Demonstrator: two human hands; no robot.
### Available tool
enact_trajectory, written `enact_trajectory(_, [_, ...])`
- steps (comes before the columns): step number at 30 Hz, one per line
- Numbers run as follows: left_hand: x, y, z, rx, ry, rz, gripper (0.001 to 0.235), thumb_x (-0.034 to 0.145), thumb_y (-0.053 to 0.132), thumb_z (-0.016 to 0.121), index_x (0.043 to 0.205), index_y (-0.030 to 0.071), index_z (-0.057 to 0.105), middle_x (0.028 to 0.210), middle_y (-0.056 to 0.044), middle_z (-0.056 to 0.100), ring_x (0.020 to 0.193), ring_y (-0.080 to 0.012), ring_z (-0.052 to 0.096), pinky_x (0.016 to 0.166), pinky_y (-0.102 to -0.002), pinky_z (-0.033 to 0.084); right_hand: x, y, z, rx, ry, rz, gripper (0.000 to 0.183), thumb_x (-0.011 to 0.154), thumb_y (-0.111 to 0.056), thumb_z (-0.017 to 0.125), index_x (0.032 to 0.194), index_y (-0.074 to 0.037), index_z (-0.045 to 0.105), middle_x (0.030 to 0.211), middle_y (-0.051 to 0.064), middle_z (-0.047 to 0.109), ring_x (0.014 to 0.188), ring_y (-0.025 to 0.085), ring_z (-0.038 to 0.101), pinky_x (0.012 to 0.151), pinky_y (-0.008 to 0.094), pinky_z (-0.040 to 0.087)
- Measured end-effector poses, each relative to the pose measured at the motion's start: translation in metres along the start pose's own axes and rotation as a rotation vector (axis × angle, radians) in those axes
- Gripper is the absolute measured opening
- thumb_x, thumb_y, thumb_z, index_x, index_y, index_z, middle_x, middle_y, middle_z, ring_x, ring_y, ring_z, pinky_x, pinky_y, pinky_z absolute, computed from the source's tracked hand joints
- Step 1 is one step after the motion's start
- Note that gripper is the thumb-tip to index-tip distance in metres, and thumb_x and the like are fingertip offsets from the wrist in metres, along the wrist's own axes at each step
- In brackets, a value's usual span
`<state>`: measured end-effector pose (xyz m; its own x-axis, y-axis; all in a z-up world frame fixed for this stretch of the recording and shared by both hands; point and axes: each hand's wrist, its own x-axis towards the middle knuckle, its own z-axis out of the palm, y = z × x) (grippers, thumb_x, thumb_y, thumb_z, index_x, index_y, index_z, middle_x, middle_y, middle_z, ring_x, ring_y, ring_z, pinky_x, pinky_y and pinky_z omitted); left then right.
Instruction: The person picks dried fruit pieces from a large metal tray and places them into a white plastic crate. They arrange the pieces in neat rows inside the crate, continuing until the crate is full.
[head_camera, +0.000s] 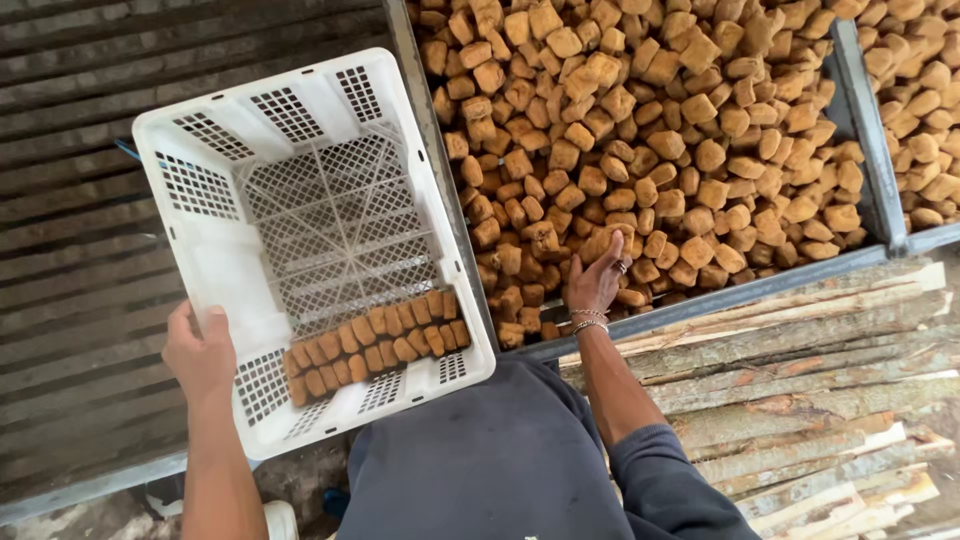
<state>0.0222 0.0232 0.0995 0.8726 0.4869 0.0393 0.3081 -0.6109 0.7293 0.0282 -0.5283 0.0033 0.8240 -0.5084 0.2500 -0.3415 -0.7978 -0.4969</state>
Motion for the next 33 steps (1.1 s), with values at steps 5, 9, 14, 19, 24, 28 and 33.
enact_trajectory(5, [-0.003, 0.006, -0.004, -0.012, -0.012, -0.036, 0.041, 0.102, 0.020, 0.065, 0.134, -0.006, 0.062, 0.119, -0.028, 0.070, 0.106, -0.0362, 0.069, 0.093, -0.044, 0.052, -0.009, -0.004, -0.015, 0.343, 0.093, -0.128, 0.097, 0.083, -0.003, 0.080, 0.156, -0.010, 0.016, 0.158, 0.039, 0.026, 0.138, 0.052, 0.043, 0.105, 0.051, 0.054])
enact_trajectory(9, [-0.003, 0.008, -0.006, -0.023, -0.014, -0.047, 0.041, 0.101, 0.020, 0.065, 0.132, -0.006, 0.062, 0.118, -0.027, 0.070, 0.106, -0.0361, 0.070, 0.093, -0.044, 0.052, -0.052, -0.010, -0.006, 0.506, -0.372, -0.257, 0.096, 0.083, -0.010, 0.085, 0.153, -0.015, 0.020, 0.150, 0.031, 0.039, 0.129, 0.047, 0.055, 0.094, 0.047, 0.061])
enact_trajectory(14, [-0.005, -0.005, -0.004, -0.009, 0.006, 0.017, 0.039, 0.101, 0.020, 0.066, 0.130, -0.005, 0.064, 0.118, -0.027, 0.071, 0.107, -0.0379, 0.070, 0.094, -0.045, 0.052, -0.088, -0.005, 0.018, 0.318, -0.435, -0.413, 0.098, 0.084, -0.016, 0.084, 0.156, -0.014, 0.017, 0.141, 0.028, 0.050, 0.110, 0.051, 0.059, 0.091, 0.058, 0.053])
enact_trajectory(19, [-0.001, -0.009, -0.001, -0.002, 0.020, 0.023, 0.040, 0.097, 0.020, 0.067, 0.128, -0.005, 0.065, 0.115, -0.028, 0.071, 0.107, -0.0403, 0.070, 0.094, -0.046, 0.052, -0.083, -0.023, 0.028, 0.200, -0.475, -0.441, 0.094, 0.082, -0.011, 0.077, 0.154, -0.015, 0.019, 0.142, 0.039, 0.040, 0.107, 0.055, 0.058, 0.081, 0.057, 0.055])
enact_trajectory(24, [0.001, -0.018, -0.001, 0.014, 0.038, 0.049, 0.041, 0.096, 0.020, 0.068, 0.127, -0.005, 0.065, 0.116, -0.029, 0.070, 0.109, -0.0432, 0.068, 0.095, -0.048, 0.051, -0.077, -0.061, 0.002, 0.187, -0.470, -0.428, 0.097, 0.080, -0.011, 0.080, 0.155, -0.017, 0.019, 0.140, 0.034, 0.042, 0.111, 0.051, 0.058, 0.085, 0.055, 0.057])
enact_trajectory(28, [-0.001, -0.007, -0.004, 0.104, 0.131, 0.174, 0.034, 0.097, 0.018, 0.068, 0.122, -0.004, 0.068, 0.119, -0.027, 0.071, 0.112, -0.0428, 0.066, 0.098, -0.048, 0.051, -0.022, -0.123, -0.051, 0.462, -0.394, -0.453, 0.092, 0.085, -0.013, 0.078, 0.154, -0.006, 0.018, 0.141, 0.033, 0.040, 0.113, 0.035, 0.060, 0.077, 0.038, 0.063])
enact_trajectory(33, [0.002, 0.042, 0.022, 0.199, 0.368, 0.587, 0.024, 0.086, 0.009, 0.067, 0.109, 0.002, 0.068, 0.115, -0.020, 0.068, 0.115, -0.0400, 0.062, 0.103, -0.051, 0.046, 0.028, -0.250, -0.053, 0.115, -1.065, -0.679, 0.045, 0.099, -0.005, 0.055, 0.142, -0.014, 0.048, 0.110, 0.016, 0.062, 0.067, 0.021, 0.065, 0.051, 0.029, 0.056])
